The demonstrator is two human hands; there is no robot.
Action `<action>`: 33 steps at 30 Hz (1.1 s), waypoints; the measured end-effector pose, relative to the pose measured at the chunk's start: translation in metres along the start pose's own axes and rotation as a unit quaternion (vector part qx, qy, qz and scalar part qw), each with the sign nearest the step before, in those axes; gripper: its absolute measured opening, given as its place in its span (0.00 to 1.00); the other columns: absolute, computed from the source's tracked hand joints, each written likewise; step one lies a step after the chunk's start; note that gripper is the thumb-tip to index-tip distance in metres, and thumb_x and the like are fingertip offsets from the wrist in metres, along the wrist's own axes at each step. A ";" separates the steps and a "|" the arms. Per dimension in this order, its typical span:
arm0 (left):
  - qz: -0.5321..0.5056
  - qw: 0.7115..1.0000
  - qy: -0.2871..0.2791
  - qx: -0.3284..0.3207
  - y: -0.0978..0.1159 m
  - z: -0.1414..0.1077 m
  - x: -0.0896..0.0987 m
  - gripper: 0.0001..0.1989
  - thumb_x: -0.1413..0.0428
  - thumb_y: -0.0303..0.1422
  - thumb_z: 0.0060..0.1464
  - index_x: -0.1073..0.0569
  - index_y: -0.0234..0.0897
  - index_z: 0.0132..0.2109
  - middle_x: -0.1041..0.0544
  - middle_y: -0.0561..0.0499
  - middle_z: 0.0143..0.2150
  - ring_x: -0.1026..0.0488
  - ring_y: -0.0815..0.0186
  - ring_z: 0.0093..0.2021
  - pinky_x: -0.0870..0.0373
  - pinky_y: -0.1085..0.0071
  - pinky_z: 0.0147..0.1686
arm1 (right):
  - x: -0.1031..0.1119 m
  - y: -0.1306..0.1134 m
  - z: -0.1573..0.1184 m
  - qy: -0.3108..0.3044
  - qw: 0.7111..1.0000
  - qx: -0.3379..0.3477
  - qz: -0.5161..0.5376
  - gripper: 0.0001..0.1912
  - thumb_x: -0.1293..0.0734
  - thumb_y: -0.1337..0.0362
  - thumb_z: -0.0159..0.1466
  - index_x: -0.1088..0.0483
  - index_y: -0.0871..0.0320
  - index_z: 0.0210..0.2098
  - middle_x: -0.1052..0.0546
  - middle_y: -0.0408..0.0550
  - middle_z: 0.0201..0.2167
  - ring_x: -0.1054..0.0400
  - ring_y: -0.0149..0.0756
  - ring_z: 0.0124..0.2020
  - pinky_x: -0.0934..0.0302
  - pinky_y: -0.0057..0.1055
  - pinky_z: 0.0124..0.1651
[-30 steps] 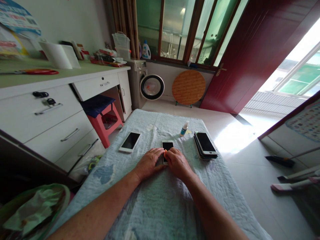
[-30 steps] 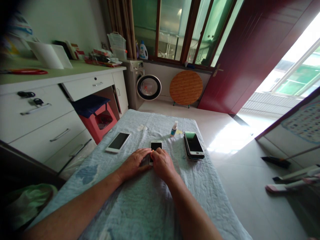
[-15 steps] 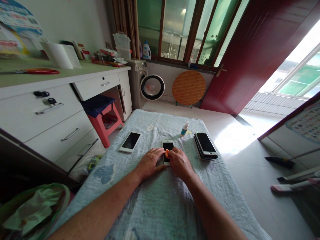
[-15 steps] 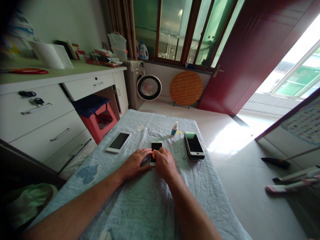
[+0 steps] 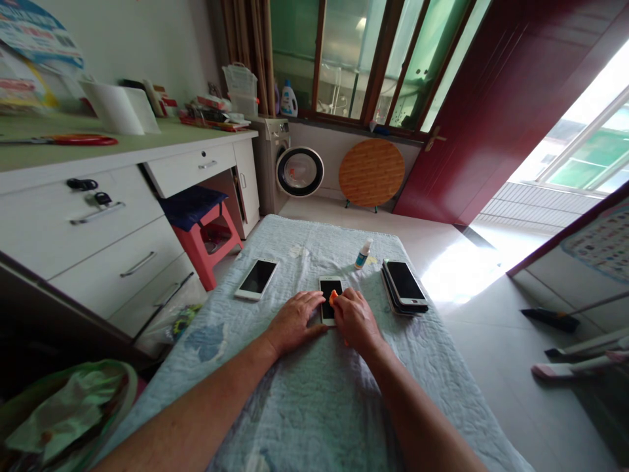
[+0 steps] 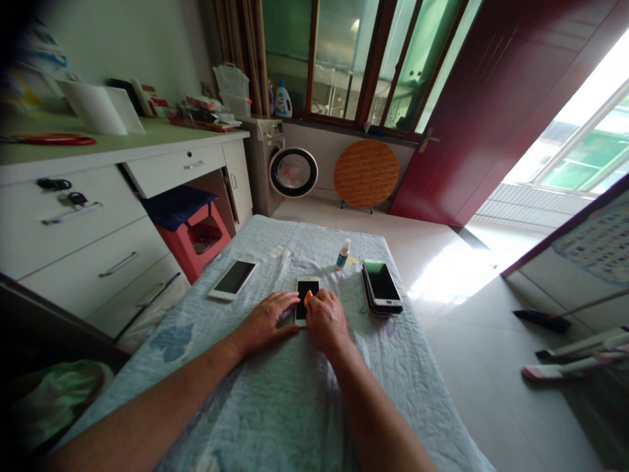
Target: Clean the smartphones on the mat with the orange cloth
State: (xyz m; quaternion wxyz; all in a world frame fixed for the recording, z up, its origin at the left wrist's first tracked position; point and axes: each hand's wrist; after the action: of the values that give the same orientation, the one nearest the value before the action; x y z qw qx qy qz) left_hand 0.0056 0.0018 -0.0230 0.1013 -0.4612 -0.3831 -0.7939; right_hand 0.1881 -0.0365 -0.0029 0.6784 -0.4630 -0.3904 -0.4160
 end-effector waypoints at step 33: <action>0.032 0.999 -0.013 0.002 0.001 0.000 0.001 0.26 0.43 0.47 0.55 0.29 0.38 0.57 0.31 0.42 0.61 0.35 0.52 0.60 0.40 0.55 0.61 | 0.018 -0.002 -0.004 -0.078 0.992 0.062 0.083 0.11 0.38 0.71 0.64 0.29 0.59 0.27 0.33 0.43 0.29 0.39 0.29 0.33 0.48 0.24 0.38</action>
State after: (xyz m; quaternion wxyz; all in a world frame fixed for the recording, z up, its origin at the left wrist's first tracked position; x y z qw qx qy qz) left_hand 0.0055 0.0013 -0.0211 0.1233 -0.4830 -0.3712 -0.7834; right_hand 0.1933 -0.0445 0.0130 0.7051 -0.4819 -0.4277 -0.2961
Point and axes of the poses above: each hand's wrist, its own z-axis towards the middle knuckle, its own x-axis out of the back of the hand, y = z × x
